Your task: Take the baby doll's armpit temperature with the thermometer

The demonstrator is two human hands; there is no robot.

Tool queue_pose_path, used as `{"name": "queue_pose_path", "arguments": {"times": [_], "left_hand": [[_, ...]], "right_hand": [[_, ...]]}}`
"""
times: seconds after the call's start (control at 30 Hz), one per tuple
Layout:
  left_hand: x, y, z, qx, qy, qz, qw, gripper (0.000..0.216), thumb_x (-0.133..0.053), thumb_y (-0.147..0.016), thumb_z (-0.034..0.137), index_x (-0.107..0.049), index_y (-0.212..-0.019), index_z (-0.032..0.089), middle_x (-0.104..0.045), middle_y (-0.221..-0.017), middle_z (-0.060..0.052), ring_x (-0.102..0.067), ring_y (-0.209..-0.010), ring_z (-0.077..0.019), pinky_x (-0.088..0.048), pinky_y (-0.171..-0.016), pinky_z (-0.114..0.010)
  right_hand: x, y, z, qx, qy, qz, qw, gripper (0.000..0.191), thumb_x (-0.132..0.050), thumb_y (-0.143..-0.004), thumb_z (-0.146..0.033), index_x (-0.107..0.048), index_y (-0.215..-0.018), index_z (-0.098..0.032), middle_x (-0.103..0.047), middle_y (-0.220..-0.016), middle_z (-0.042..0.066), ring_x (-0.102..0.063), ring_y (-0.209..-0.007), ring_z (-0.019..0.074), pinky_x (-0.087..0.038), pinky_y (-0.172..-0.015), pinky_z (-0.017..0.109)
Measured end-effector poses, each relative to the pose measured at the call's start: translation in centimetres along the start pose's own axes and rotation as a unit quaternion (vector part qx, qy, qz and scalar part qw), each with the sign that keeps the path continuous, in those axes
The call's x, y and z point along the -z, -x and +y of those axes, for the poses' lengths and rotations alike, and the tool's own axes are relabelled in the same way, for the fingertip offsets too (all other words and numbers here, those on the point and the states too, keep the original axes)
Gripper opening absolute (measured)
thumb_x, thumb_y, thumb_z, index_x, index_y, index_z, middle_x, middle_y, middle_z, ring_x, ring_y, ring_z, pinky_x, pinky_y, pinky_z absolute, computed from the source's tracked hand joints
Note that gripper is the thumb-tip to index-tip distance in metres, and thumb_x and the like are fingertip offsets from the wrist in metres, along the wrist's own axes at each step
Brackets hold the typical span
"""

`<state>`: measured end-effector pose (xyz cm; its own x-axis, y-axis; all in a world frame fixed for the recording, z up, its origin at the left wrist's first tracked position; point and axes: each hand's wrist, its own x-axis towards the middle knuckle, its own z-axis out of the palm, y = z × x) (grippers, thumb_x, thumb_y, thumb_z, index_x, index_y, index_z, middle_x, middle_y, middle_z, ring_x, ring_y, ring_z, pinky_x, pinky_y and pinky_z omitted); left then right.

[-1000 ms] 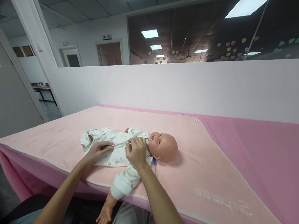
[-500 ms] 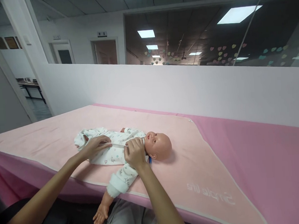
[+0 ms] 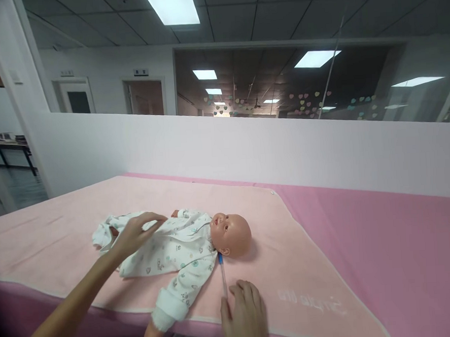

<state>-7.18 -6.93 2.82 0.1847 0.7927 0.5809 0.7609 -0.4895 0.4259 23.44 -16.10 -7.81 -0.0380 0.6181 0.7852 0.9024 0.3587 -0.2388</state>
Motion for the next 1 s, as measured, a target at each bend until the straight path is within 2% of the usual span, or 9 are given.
{"name": "queue_pose_path", "arguments": {"times": [0.1,0.17,0.23,0.33,0.4,0.5,0.63,0.83,1.0], "left_hand": [[-2.6,-3.2,2.4,-0.037,0.058,-0.137,0.988,0.038,-0.056,-0.074,0.048,-0.064,-0.103,0.025,-0.065,-0.097,-0.002,-0.057,-0.087,-0.0191,-0.042,-0.075,-0.026],[-4.6,-4.5,2.8,-0.025,0.085,-0.199,0.976,0.039,-0.063,-0.066,0.048,-0.067,-0.094,0.021,-0.062,-0.072,0.001,-0.053,-0.065,-0.0143,-0.039,-0.065,-0.024],[-6.3,-5.0,2.3,0.005,0.108,-0.184,0.977,0.031,-0.06,-0.068,0.047,-0.066,-0.072,0.017,-0.046,-0.053,0.004,-0.041,-0.052,-0.0098,-0.035,-0.058,-0.022],[-7.6,-4.9,1.0,0.05,0.171,-0.092,0.98,0.039,-0.052,-0.074,0.047,-0.051,-0.052,0.015,-0.03,-0.049,0.005,-0.029,-0.049,-0.0083,-0.029,-0.053,-0.022],[-7.7,-4.7,0.5,0.087,0.232,-0.039,0.968,0.042,-0.049,-0.076,0.05,-0.048,-0.053,0.015,-0.03,-0.051,0.005,-0.03,-0.051,-0.0089,-0.028,-0.051,-0.022],[-7.4,-4.8,0.6,0.131,0.32,-0.021,0.938,0.042,-0.05,-0.075,0.054,-0.052,-0.06,0.014,-0.039,-0.056,0.003,-0.036,-0.055,-0.0101,-0.029,-0.051,-0.022],[-7.3,-5.2,1.4,0.129,0.363,-0.014,0.923,0.041,-0.053,-0.073,0.053,-0.053,-0.061,0.014,-0.041,-0.057,0.003,-0.038,-0.055,-0.0098,-0.029,-0.052,-0.021],[-7.4,-5.3,2.3,0.071,0.305,-0.017,0.949,0.04,-0.048,-0.077,0.049,-0.041,-0.056,0.016,-0.032,-0.053,0.005,-0.031,-0.053,-0.0087,-0.026,-0.05,-0.022],[-7.1,-4.6,2.5,0.032,0.203,0.0,0.979,0.035,-0.044,-0.081,0.04,-0.038,-0.055,0.016,-0.032,-0.053,0.005,-0.032,-0.054,-0.0088,-0.029,-0.055,-0.022]], "right_hand": [[-0.1,-0.4,-0.3,-0.002,0.06,-0.045,0.997,0.012,-0.048,-0.076,-0.018,-0.055,-0.067,-0.02,-0.062,-0.069,0.005,-0.057,-0.068,0.0198,-0.04,-0.062,0.03],[0.7,-0.8,-0.4,-0.018,0.088,-0.059,0.994,0.018,-0.045,-0.076,-0.014,-0.053,-0.062,-0.021,-0.059,-0.06,0.003,-0.055,-0.059,0.0176,-0.038,-0.057,0.028],[2.1,-1.4,-0.4,-0.034,0.094,-0.046,0.994,0.021,-0.043,-0.079,-0.015,-0.053,-0.061,-0.021,-0.057,-0.056,0.002,-0.055,-0.055,0.0169,-0.036,-0.053,0.027],[5.0,-3.2,-0.8,-0.058,0.061,0.006,0.996,0.022,-0.041,-0.084,-0.023,-0.057,-0.069,-0.021,-0.059,-0.06,0.002,-0.058,-0.059,0.0167,-0.037,-0.053,0.026],[6.6,-5.4,-1.7,-0.045,0.025,0.037,0.998,0.021,-0.042,-0.085,-0.027,-0.059,-0.074,-0.021,-0.061,-0.065,0.002,-0.059,-0.062,0.0165,-0.039,-0.056,0.025],[7.1,-9.6,-3.6,0.013,0.002,0.04,0.999,0.023,-0.04,-0.087,-0.026,-0.059,-0.075,-0.02,-0.062,-0.067,0.003,-0.057,-0.063,0.0153,-0.038,-0.057,0.024],[3.7,-14.7,-5.9,0.07,0.073,-0.082,0.992,0.025,-0.04,-0.085,-0.016,-0.056,-0.066,-0.018,-0.059,-0.063,0.003,-0.055,-0.063,0.0142,-0.034,-0.054,0.023],[-3.9,-19.3,-7.9,0.061,0.17,-0.281,0.943,0.023,-0.045,-0.076,0.0,-0.062,-0.071,-0.015,-0.062,-0.064,0.009,-0.06,-0.071,0.0189,-0.037,-0.054,0.022],[-8.0,-21.4,-8.6,0.075,0.158,-0.311,0.934,0.02,-0.048,-0.077,-0.003,-0.065,-0.082,-0.012,-0.066,-0.074,0.013,-0.063,-0.079,0.0208,-0.042,-0.063,0.025]]}}
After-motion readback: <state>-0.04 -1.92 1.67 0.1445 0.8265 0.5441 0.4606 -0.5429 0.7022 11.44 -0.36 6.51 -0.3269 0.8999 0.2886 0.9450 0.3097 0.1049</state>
